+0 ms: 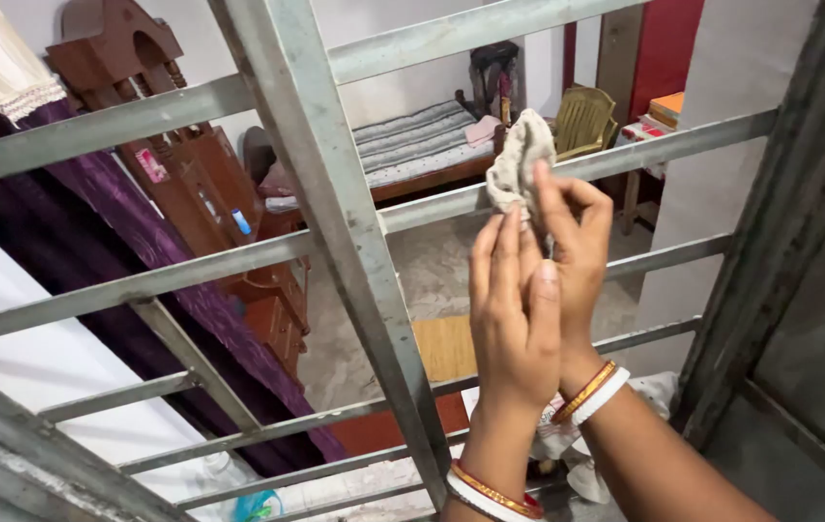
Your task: The person wipes the metal bars of a window frame using a cloth. They systematically clean vertical and horizontal bars, moving from the lower sections upward and across the frame.
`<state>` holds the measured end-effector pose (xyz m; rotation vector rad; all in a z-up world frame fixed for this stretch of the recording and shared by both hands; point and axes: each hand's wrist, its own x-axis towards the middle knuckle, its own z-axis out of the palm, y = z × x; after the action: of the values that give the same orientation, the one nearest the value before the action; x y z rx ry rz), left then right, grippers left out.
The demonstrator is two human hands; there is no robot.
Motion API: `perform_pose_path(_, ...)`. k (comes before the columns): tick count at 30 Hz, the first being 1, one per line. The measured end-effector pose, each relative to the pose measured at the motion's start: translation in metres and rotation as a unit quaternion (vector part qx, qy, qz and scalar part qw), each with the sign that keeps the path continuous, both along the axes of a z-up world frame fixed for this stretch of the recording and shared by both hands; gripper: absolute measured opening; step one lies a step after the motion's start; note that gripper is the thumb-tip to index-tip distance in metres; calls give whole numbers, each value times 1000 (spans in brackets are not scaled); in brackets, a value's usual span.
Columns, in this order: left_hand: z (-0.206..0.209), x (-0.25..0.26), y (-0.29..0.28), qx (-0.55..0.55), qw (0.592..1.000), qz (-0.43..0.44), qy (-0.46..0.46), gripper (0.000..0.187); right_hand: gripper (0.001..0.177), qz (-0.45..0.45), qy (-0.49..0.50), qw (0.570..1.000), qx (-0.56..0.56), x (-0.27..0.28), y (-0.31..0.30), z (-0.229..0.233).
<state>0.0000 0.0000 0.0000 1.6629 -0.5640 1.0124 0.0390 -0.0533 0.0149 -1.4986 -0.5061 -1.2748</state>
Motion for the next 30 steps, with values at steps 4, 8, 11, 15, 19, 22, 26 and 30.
perform_pose_path(4, -6, 0, 15, -57, 997, 46, -23, 53, 47, 8, -22, 997, -74, -2, 19, -3)
perform_pose_path(8, -12, -6, 22, -97, 991, 79, -39, 54, 44, 108, -20, 988, -112, -7, 24, -1)
perform_pose_path(11, -10, -7, 16, -59, 995, 71, -34, 55, 46, 78, -5, 995, -65, -10, 21, 1)
perform_pose_path(15, -6, -4, 22, -55, 998, 26, -13, 53, 49, 4, -19, 998, -56, -9, 27, 5)
perform_pose_path(19, -8, -5, 36, -95, 991, 85, -29, 50, 49, 35, -41, 993, -105, -8, 44, 3)
perform_pose_path(22, -13, -12, 40, -138, 985, 95, -34, 51, 44, 99, -13, 987, -128, -10, 50, 1)
perform_pose_path(26, -11, -15, 32, -76, 990, 110, -48, 52, 44, 103, 23, 992, -67, -14, 42, 7)
perform_pose_path(30, -10, -15, 37, -78, 992, 97, -29, 51, 51, 35, -34, 995, -84, -16, 50, 8)
